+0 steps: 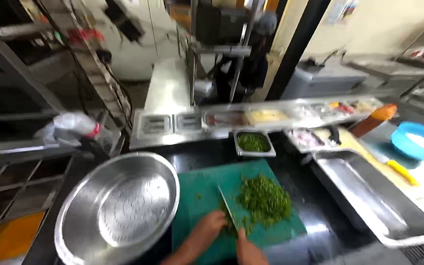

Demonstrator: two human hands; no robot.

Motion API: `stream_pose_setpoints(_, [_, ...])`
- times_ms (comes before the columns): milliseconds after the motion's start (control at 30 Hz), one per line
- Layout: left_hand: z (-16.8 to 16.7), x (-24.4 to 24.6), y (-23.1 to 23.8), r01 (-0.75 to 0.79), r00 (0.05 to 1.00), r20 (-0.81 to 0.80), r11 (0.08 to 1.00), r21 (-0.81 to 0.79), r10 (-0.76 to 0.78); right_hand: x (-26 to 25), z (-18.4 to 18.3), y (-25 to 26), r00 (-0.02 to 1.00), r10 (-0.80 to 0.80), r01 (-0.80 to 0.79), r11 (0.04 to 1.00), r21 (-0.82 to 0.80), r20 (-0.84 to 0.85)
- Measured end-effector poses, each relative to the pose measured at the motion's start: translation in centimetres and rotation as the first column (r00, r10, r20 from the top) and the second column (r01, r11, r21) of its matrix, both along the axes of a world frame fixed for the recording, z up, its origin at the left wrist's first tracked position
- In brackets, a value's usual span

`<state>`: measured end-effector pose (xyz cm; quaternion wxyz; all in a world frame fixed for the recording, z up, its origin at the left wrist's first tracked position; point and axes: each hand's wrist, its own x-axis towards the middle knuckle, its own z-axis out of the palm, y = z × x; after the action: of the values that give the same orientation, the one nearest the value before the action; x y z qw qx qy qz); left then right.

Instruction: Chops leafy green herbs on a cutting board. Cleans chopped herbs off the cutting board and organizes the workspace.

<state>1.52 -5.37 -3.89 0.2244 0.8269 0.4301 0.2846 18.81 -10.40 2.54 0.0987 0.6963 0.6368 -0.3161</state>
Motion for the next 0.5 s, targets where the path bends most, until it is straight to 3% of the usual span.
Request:
stream_pose_setpoints(100, [0.8, -0.4, 0.1, 0.070, 0.997, -0.011, 0.994, -0.079, -0.072, 0.4, 0.6, 1.3, 1.000, 0.003, -0.006, 0.987, -0.163, -0.017])
stream_pose_setpoints(267, [1.0, -1.1, 1.3, 0.136, 0.988, -0.045, 0.978, -0.160, -0.145, 1.6, -0.3, 1.7, 0.992, -0.043, 0.027, 0.991, -0.132, -0.120])
stream_pose_setpoints(500, [1.7, -1.2, 4.2, 0.307, 0.941, -0.105, 0.940, -0.146, -0.323, 0.2, 4.7, 0.3, 0.999, 0.005, 0.004, 0.985, -0.173, 0.054])
